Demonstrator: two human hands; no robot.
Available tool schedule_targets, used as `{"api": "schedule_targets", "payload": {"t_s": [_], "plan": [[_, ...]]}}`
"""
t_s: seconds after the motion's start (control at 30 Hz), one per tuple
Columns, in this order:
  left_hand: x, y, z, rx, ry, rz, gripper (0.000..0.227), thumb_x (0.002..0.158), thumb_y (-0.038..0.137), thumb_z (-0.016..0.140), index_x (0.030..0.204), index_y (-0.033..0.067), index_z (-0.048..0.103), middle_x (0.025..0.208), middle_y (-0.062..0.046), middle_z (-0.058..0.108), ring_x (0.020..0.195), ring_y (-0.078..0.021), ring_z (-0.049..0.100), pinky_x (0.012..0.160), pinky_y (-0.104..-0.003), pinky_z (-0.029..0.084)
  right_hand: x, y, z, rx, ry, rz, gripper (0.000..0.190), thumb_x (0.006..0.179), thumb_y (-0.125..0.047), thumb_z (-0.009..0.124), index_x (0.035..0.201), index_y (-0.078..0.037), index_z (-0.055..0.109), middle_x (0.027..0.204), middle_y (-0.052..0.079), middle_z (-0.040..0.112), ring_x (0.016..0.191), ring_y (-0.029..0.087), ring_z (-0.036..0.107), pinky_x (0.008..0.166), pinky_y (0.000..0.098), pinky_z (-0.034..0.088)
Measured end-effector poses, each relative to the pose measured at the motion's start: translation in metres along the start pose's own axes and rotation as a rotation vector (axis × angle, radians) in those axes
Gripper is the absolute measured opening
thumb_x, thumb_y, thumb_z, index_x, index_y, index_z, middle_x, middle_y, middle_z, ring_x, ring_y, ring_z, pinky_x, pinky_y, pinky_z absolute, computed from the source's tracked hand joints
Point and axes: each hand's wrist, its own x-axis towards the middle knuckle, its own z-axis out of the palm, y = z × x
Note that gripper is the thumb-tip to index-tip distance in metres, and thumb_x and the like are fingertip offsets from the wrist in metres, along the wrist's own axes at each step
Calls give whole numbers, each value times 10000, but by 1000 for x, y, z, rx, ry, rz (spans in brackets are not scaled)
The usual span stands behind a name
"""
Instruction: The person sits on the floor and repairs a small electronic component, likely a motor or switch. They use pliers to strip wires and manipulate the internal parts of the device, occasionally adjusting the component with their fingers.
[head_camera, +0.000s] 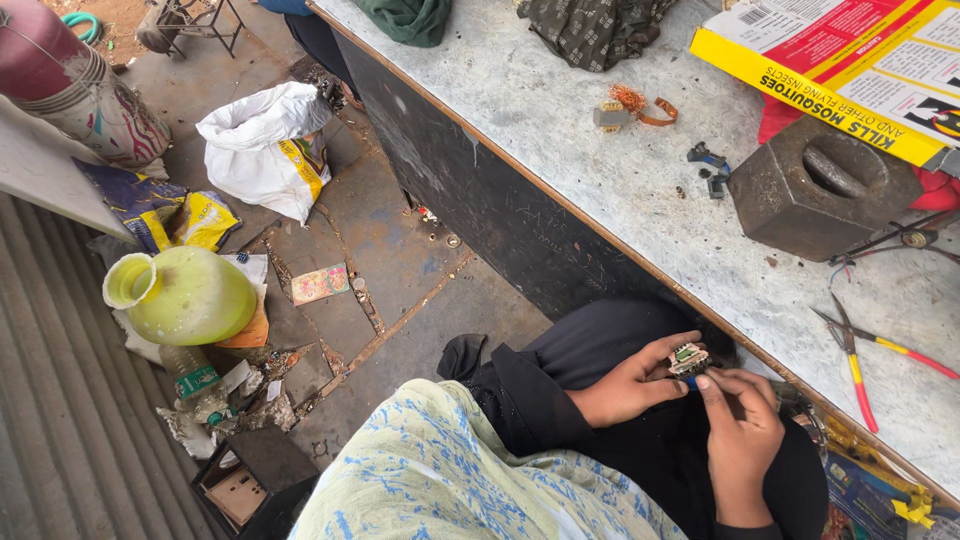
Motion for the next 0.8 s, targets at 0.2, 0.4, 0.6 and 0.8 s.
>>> {"api": "schedule_targets", "payload": {"t_s": [0.2, 0.4, 0.6, 0.8], "plan": [[2, 4, 7, 204, -45, 5, 726, 1048, 42, 644, 1689, 14, 305, 1406, -115, 554, 1268, -144, 555, 1073, -297, 485, -6, 4, -8, 336, 9, 137, 77, 977, 53, 698, 1048, 52, 669, 1121, 53, 621, 1023, 98, 627, 933, 220, 518], [-2, 3, 11, 176, 0, -36, 681, 1012, 86, 658, 1606, 12, 334, 1350, -80, 550, 1184, -148, 589, 986, -306, 538, -14, 10, -12, 347, 8, 121, 60, 1021, 25, 682, 1065, 52, 651, 1151, 45, 604, 1010, 89, 614, 925, 219, 509], [3, -19, 8, 220, 78, 35, 555, 1046, 144, 678, 1482, -62, 403, 1269, -113, 589, 1114, -145, 625, 960, -289, 557, -20, -2, -14, 246, 7, 109, 79, 1019, -2, 682, 1071, 49, 651, 1166, 53, 608, 1019, 88, 596, 924, 222, 495], [8, -14, 0, 190, 167, -40, 549, 932, 167, 776, 1301, -10, 409, 1172, -100, 594, 1012, -119, 643, 785, -278, 580, -19, -6, -9, 410, 29, 160, 125, 1049, -31, 647, 1152, 32, 614, 1137, 79, 619, 1007, 136, 647, 954, 291, 559]]}}
